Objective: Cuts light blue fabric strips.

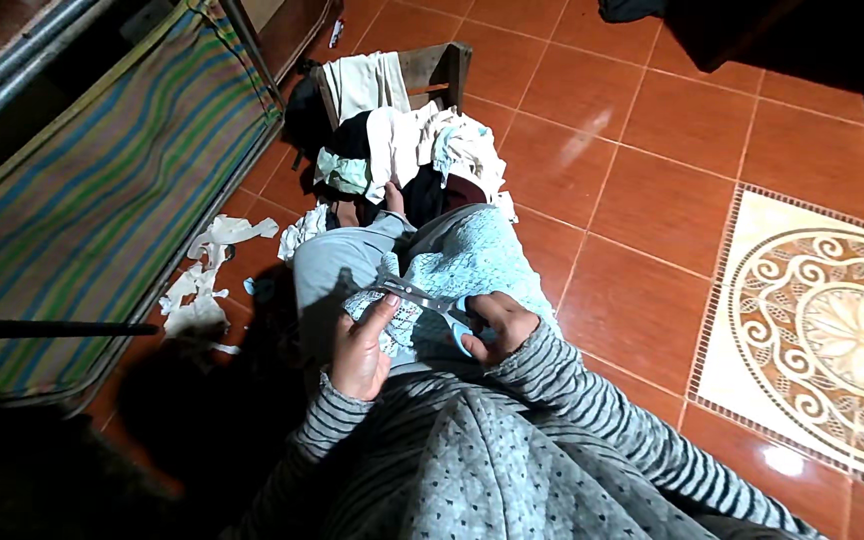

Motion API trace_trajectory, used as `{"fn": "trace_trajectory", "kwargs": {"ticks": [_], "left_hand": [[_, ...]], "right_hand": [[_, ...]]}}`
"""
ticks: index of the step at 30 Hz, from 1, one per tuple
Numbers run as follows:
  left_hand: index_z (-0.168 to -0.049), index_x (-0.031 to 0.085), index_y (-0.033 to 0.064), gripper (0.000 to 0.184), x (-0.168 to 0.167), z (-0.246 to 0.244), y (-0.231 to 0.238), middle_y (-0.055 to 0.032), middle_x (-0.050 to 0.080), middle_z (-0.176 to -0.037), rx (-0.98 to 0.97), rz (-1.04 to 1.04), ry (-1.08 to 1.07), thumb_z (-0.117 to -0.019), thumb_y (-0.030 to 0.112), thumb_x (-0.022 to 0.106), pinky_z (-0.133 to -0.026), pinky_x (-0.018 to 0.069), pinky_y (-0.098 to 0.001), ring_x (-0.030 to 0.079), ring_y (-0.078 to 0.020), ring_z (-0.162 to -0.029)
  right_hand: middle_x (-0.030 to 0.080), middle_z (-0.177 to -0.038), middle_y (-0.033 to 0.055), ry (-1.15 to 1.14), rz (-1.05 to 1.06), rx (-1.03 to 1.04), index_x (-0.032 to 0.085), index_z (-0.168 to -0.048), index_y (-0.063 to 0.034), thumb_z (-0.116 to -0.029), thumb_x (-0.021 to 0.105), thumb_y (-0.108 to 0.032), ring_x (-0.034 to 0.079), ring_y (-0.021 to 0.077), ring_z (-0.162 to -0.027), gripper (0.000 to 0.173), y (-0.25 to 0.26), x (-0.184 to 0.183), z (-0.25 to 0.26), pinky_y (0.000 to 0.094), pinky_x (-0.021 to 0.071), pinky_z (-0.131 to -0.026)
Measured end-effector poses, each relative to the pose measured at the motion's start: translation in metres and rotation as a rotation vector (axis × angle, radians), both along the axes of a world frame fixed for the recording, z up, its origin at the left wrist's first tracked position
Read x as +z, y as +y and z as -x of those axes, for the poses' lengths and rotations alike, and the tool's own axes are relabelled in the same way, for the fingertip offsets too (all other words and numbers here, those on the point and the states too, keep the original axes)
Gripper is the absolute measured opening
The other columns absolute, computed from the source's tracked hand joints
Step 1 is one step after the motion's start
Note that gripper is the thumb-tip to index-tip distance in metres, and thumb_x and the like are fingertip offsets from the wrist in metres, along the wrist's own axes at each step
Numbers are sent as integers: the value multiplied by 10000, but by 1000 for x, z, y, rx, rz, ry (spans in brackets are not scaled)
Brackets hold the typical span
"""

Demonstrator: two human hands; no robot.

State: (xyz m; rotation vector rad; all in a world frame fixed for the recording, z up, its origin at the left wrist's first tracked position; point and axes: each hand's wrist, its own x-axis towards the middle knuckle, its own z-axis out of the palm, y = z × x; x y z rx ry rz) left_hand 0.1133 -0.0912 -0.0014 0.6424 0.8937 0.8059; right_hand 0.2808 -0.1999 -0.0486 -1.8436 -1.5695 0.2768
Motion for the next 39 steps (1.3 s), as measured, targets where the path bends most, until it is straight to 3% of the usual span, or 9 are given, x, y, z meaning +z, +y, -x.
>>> {"fn": "trace_trajectory", "kwargs": {"ticks": [6, 17, 20, 22, 25, 27, 30, 35, 39], "left_hand": [[-1131, 579, -46, 154, -4, -1, -3, -125, 725, -954, -38, -30, 23, -993, -55, 509, -852, 621, -379, 729, -193, -885], [-1147, 569, -52, 158, -3, -2, -4, -124, 717, -961, -44, -25, 55, -995, -45, 528, -857, 618, -381, 724, -193, -891], [-1147, 584, -44, 165, -1, -1, 1, -127, 723, -965, -44, 15, 8, -1029, -11, 473, -848, 621, -369, 725, -189, -889], [-1202, 571, 29, 287, -5, 1, 12, -96, 708, -1011, -73, 130, -10, -1106, 149, 328, -852, 605, -336, 710, -166, -929], [-1338, 506, 75, 412, -28, 12, 28, -122, 675, -1166, -99, 364, -31, -1125, 335, 267, -932, 563, -397, 679, -211, -1065], [-1223, 542, 76, 345, -33, 17, 27, -80, 685, -1034, -142, 420, 18, -1123, 288, 288, -856, 574, -329, 689, -160, -934], [-1055, 586, 62, 225, -26, 20, 20, -46, 679, -884, -116, 267, 45, -1089, 108, 369, -730, 586, -255, 675, -109, -761], [-1198, 557, -8, 245, -34, 21, 25, -76, 677, -1071, 26, -221, 147, -1018, 34, 397, -939, 568, -380, 675, -151, -1010], [-1247, 496, 31, 323, -24, 22, 28, -112, 693, -1068, 68, -37, 65, -1108, 125, 221, -889, 595, -379, 706, -184, -982]], "right_hand": [[683, -773, 159, 35, 25, 15, 696, -930, 27, -809, 724, -404, 667, 338, -727, 448, 0, 3, -2, 461, 551, -666], [688, -767, 185, 114, 25, 11, 702, -913, 45, -827, 727, -310, 680, 319, -679, 366, 0, -3, 1, 445, 563, -626], [693, -813, 97, 410, 98, 32, 677, -972, 34, -867, 739, -346, 654, 131, -707, 399, -2, -4, 2, 308, 554, -666], [672, -822, 18, 646, 99, 30, 638, -991, 22, -898, 720, -324, 624, 15, -710, 368, -1, -8, 2, 215, 536, -664], [673, -831, 2, 727, 111, -3, 627, -997, 16, -903, 713, -302, 626, 8, -717, 343, -3, -11, 0, 215, 543, -673], [670, -820, -6, 698, 103, -13, 627, -988, 9, -890, 721, -301, 625, 1, -709, 338, -3, -12, -2, 207, 542, -666], [673, -820, 3, 659, 114, 3, 640, -994, 13, -883, 727, -307, 621, 0, -707, 350, -6, -16, -2, 201, 536, -665], [675, -813, 14, 617, 122, 33, 650, -990, 8, -871, 744, -346, 615, 4, -694, 385, -4, -17, -1, 203, 530, -646], [689, -821, 51, 515, 172, 23, 665, -1008, 6, -856, 746, -362, 634, 55, -696, 406, -6, -17, -3, 249, 543, -646]]}}
